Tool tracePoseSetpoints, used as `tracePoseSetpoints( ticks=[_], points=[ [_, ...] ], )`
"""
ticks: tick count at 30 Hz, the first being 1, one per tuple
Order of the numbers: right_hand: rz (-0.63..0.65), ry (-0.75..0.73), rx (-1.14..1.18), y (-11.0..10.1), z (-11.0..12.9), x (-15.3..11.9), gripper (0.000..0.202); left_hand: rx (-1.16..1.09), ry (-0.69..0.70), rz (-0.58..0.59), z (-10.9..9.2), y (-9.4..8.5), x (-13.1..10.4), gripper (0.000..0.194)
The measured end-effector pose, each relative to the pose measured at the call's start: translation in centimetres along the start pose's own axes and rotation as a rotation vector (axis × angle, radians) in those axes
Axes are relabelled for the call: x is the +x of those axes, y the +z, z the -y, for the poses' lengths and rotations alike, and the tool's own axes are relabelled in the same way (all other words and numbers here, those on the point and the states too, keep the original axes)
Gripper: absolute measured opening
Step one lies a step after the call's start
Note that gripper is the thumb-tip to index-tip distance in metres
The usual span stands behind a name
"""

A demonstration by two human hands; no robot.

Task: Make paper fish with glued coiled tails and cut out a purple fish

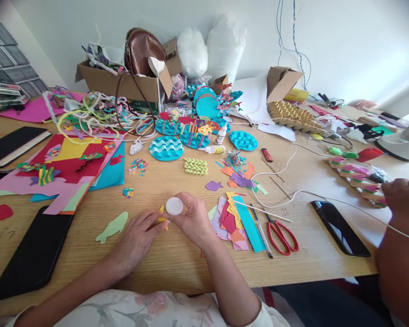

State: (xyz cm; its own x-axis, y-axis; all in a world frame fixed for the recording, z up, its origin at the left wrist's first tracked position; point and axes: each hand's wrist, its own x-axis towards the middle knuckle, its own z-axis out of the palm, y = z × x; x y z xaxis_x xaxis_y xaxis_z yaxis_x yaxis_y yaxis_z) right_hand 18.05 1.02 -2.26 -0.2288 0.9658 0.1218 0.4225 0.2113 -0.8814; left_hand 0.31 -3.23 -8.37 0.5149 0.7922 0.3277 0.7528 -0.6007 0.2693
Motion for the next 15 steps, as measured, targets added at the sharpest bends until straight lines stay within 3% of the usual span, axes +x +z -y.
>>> tracePoseSetpoints(
  ticks=[15],
  points=[
    [-0.018, 0.008, 0.008, 0.10, -0.26, 0.16, 0.019, 0.046, 0.013, 0.001, 0.03, 0.07, -0.02, 0.027]
  ],
)
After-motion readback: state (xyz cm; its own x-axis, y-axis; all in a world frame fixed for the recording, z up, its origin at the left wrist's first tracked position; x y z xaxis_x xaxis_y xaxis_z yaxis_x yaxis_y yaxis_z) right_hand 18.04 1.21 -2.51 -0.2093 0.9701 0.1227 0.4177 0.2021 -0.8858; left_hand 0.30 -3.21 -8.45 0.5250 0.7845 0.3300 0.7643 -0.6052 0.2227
